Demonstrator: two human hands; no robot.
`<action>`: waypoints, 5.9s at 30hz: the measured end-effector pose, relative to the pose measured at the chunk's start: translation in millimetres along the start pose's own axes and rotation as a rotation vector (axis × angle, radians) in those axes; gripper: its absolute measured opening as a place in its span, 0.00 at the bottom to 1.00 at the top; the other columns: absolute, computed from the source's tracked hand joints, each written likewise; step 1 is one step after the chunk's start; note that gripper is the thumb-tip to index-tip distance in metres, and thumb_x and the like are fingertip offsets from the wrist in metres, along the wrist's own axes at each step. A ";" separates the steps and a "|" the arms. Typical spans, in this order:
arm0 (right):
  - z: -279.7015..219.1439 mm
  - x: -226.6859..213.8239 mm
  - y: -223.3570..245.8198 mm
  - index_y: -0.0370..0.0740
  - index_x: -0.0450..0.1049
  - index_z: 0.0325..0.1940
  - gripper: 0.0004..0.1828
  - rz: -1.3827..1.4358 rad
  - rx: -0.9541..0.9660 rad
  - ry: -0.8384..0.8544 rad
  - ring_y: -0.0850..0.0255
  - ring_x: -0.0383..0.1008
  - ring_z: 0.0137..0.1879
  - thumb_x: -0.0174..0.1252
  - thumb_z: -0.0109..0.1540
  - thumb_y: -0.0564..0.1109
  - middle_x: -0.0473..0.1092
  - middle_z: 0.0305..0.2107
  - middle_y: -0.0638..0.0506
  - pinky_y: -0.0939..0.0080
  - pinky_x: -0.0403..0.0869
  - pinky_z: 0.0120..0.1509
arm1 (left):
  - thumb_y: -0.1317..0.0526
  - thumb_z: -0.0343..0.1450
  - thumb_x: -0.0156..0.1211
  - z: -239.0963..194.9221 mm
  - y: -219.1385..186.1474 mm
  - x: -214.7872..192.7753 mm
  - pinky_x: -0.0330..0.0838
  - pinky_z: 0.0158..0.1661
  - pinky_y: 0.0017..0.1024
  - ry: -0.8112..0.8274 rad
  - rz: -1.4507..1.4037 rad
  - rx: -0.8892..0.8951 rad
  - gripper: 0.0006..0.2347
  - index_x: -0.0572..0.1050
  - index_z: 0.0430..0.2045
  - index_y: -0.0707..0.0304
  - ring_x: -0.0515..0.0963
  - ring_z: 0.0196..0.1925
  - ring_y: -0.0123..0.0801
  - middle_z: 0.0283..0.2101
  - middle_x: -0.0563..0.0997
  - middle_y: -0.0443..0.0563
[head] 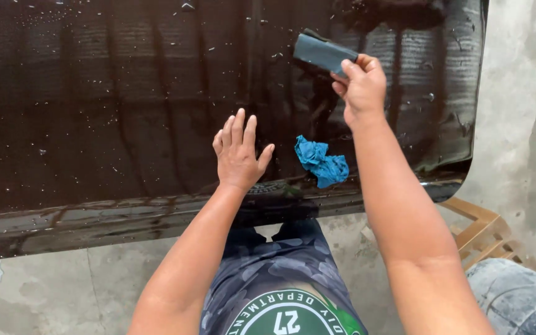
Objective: Sanding and cleaning a car hood component with water and a sanding block.
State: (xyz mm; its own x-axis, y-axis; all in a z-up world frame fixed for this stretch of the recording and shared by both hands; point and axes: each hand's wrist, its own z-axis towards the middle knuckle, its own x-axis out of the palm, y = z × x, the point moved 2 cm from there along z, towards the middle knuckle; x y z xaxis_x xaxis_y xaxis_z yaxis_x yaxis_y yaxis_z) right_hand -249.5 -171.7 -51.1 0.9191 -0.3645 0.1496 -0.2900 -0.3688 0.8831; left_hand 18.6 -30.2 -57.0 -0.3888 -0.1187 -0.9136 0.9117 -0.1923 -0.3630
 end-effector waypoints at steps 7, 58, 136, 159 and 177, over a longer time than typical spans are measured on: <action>47.3 -21.4 42.1 0.46 0.68 0.48 0.10 0.023 -0.069 -0.064 0.63 0.80 0.39 0.62 0.66 0.39 0.74 0.39 0.54 0.65 0.77 0.39 | 0.42 0.70 0.61 3.0 -5.9 5.0 0.49 0.68 0.48 0.054 0.087 -0.079 0.31 0.67 0.66 0.58 0.57 0.74 0.48 0.74 0.59 0.55; -111.2 -49.4 -83.3 0.36 0.59 0.77 0.31 -1.478 -0.773 -0.142 0.37 0.50 0.80 0.50 0.71 0.48 0.52 0.74 0.34 0.37 0.52 0.80 | 0.42 0.75 0.48 -89.8 102.7 -57.3 0.46 0.73 0.47 0.127 -0.002 -0.162 0.33 0.58 0.72 0.65 0.53 0.79 0.51 0.77 0.55 0.58; -229.6 169.3 -56.4 0.37 0.68 0.55 0.09 0.188 -0.023 0.429 0.67 0.73 0.49 0.49 0.71 0.39 0.72 0.45 0.52 0.61 0.73 0.58 | 0.62 0.75 0.60 -30.0 94.7 -130.9 0.73 0.56 0.23 0.215 -1.690 -0.625 0.23 0.65 0.65 0.70 0.80 0.53 0.22 0.53 0.81 0.44; -228.0 132.9 -45.6 0.47 0.73 0.60 0.17 -0.039 -0.032 0.101 0.69 0.73 0.45 0.54 0.67 0.38 0.74 0.41 0.59 0.65 0.74 0.47 | 0.73 0.71 0.64 10.4 218.5 -212.5 0.75 0.46 0.20 0.013 -1.446 -0.365 0.12 0.80 0.49 0.72 0.81 0.41 0.20 0.43 0.85 0.48; -256.4 167.9 -25.4 0.37 0.74 0.42 0.08 -0.570 -0.434 0.024 0.68 0.68 0.42 0.61 0.67 0.45 0.73 0.37 0.55 0.65 0.71 0.48 | 0.65 0.72 0.63 24.0 225.1 -230.8 0.75 0.46 0.27 0.208 -1.343 -0.211 0.04 0.79 0.37 0.64 0.80 0.40 0.26 0.39 0.84 0.46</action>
State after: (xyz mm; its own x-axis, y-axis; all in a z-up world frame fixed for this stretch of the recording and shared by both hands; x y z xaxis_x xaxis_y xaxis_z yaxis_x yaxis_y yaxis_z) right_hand -19.4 -4.4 65.6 0.9031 -0.1953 -0.3825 0.3649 -0.1210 0.9232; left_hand 310.4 -69.4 76.5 -0.9696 0.1895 0.1548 -0.1356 0.1103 -0.9846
